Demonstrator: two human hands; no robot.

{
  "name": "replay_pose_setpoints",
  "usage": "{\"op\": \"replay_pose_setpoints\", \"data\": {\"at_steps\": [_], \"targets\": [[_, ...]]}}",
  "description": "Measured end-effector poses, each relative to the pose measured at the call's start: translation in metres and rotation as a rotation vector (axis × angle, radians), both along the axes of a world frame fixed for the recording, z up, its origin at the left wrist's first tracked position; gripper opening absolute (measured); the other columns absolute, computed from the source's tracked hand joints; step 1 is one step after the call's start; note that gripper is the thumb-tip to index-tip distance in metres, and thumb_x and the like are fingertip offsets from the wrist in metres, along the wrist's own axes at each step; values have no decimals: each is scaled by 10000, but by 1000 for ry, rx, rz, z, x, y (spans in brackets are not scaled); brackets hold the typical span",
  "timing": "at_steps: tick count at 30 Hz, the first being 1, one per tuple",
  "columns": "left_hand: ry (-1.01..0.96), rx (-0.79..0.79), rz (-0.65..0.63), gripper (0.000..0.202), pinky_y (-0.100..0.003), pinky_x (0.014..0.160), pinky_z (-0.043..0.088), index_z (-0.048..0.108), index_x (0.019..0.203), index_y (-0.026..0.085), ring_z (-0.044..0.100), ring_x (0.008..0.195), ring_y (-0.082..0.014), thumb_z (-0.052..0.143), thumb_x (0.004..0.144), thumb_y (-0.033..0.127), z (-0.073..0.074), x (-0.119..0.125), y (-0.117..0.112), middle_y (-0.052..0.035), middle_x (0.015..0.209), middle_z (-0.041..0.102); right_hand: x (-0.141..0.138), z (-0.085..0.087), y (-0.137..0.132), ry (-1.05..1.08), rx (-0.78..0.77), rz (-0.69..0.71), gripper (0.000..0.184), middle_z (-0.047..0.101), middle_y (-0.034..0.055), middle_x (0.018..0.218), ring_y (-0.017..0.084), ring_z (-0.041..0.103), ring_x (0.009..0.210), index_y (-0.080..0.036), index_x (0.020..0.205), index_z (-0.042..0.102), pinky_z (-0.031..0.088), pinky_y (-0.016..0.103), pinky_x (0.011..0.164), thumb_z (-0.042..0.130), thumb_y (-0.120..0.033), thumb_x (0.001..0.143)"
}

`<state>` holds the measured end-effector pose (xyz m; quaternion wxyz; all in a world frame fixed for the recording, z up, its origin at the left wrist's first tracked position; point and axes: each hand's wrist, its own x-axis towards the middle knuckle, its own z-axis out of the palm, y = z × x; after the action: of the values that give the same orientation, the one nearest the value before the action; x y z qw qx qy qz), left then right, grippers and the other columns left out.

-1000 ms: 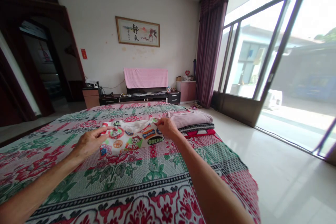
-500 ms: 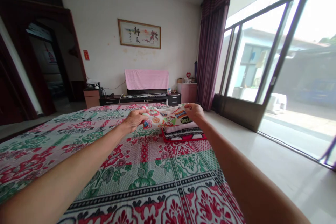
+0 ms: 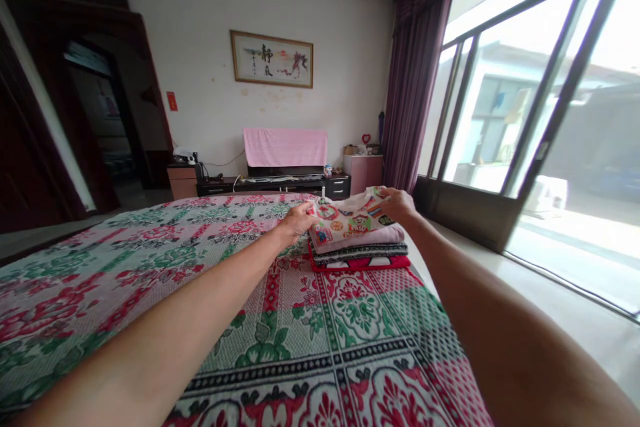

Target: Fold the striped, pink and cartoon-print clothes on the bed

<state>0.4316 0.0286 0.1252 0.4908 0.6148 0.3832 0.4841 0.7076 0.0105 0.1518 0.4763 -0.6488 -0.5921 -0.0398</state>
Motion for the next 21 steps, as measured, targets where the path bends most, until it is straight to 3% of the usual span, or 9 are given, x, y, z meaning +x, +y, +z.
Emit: {"op": "replay_pose_setpoints", "data": {"at_steps": [3,4,7,11,15,21], "targets": [[98,72,-5,664,-237,820,449,593,1196,114,597,997,-204,709,543,77,-17,-9,-3,-136,1162,634,-9,-19,-10,-108,-19,-187,351,577,135,1222,276,506,1105,-184,951,705,381,377,929,577,-118,631],[168,112,-8,620,-249,844,446,614,1169,128,594,1016,-214,702,556,90,-23,-15,-5,-121,1151,644,-16,-26,-14,-127,-11,-189,366,560,117,1254,266,509,1113,-195,972,701,381,381,943,554,-121,645],[386,197,22,467,-295,892,440,688,1042,148,608,1007,-244,655,581,81,-38,-40,-13,-100,1056,690,-46,-44,-26,-226,58,-116,328,616,66,1171,216,569,1035,-210,966,697,398,369,954,481,-159,724],[509,273,93,375,-339,975,394,729,921,157,588,1043,-274,599,583,61,-58,-85,-26,-109,1056,688,-101,-59,-37,-372,142,78,265,665,61,1056,222,578,1005,-213,900,691,394,377,951,479,-166,749],[662,426,112,343,-330,966,406,731,887,205,600,994,-245,543,619,104,-87,-157,-35,-75,1034,684,-163,-72,-41,-320,228,203,275,666,69,1029,204,568,1000,-197,881,674,395,341,927,445,-102,761],[870,381,306,192,-325,893,437,704,739,224,612,891,-237,529,668,190,-118,-293,-44,-65,893,683,-266,-107,-45,-389,97,502,287,674,58,850,180,581,843,-189,845,676,402,290,854,448,-54,735]]}}
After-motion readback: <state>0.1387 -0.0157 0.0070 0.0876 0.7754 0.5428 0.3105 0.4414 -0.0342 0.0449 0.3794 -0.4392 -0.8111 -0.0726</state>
